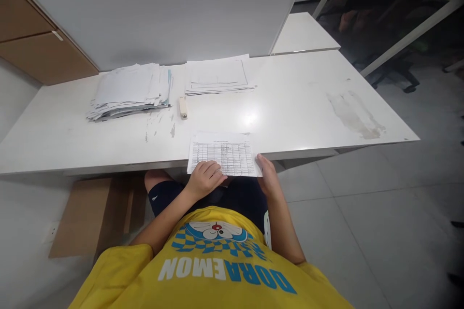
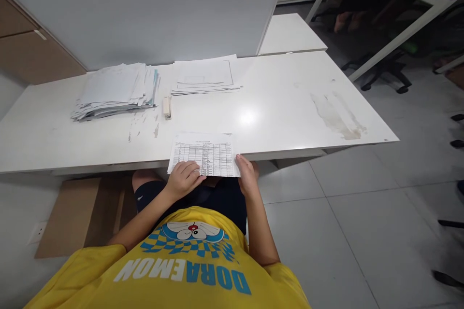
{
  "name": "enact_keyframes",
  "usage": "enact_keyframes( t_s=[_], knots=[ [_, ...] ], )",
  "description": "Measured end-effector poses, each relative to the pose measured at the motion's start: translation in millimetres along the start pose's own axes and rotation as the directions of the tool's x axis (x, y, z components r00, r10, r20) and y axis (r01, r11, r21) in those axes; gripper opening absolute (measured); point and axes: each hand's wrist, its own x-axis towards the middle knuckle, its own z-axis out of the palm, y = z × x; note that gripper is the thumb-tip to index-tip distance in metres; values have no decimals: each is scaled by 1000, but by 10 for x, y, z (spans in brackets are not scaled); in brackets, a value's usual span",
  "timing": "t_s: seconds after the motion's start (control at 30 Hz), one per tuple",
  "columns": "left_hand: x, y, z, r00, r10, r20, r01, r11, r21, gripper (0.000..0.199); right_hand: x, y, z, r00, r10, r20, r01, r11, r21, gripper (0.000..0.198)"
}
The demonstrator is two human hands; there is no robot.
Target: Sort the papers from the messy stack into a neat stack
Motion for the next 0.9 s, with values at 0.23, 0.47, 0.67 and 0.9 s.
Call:
enact_keyframes(
  t_s=[0.23, 0.47, 0.67, 0.9],
  knots=[
    [-101, -129, -80, 994, -69, 83, 68, 998, 12, 18, -26, -53, 6, 994, -28, 103, 29, 1000, -9, 44],
    [-123, -157, -2, 990, -117, 79, 117, 993, -1, 20, 135, -344, -233, 970, -229, -82, 188, 920, -344, 47],
    [-106, -212, 29, 982, -189, 29, 190, 981, -33, 22, -63, -1220, -165, 519, -837, -176, 551, 484, -680, 30],
    [-335, -44, -20, 990, -122, -72, 110, 983, -146, 26, -17, -1810, 890, 207, -972, -108, 872, 234, -429, 25]
  ],
)
